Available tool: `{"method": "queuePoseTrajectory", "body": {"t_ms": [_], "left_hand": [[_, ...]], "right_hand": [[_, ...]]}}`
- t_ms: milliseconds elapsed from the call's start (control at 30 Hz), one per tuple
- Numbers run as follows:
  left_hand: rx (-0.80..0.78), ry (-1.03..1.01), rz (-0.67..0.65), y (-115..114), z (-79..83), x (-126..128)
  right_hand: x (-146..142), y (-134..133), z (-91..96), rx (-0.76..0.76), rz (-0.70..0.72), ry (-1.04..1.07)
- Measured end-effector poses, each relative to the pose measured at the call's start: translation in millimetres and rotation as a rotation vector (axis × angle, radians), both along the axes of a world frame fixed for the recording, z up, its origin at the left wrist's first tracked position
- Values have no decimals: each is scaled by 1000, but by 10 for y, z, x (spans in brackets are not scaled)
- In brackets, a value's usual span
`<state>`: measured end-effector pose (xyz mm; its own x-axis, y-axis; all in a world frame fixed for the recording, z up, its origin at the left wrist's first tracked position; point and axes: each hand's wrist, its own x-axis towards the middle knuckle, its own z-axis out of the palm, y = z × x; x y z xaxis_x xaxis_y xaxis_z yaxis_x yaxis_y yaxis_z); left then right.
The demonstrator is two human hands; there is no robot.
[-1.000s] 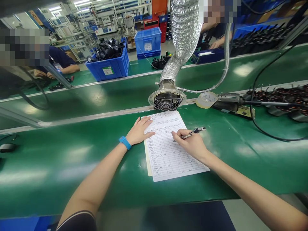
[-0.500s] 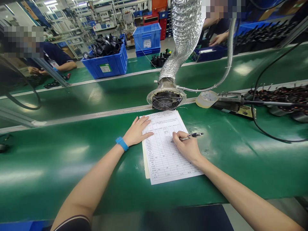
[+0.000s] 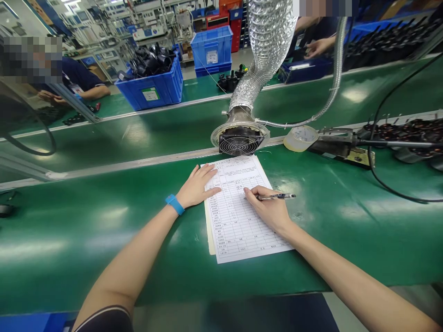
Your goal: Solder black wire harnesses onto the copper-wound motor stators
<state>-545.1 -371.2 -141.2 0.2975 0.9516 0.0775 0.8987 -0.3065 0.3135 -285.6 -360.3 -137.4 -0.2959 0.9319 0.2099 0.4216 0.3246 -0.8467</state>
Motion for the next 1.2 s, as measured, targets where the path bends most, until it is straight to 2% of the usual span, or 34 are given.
{"method": "queuePoseTrajectory", "body": {"t_ms": [400, 700, 867, 1100, 1200], "left_hand": [[28, -15, -11, -8, -7, 0], [21, -11, -7, -8, 1, 5], [25, -1, -4, -9, -8, 5], [39, -6, -5, -5, -29, -2], [30, -7, -6, -4, -23, 1]], "right_hand": [[9, 8, -33, -27, -89, -3], [7, 14, 2, -51, -21, 65], [24, 47, -25, -89, -52, 82], [11, 49, -137, 64, 25, -7], [-1, 37, -134, 82, 50, -29]]}}
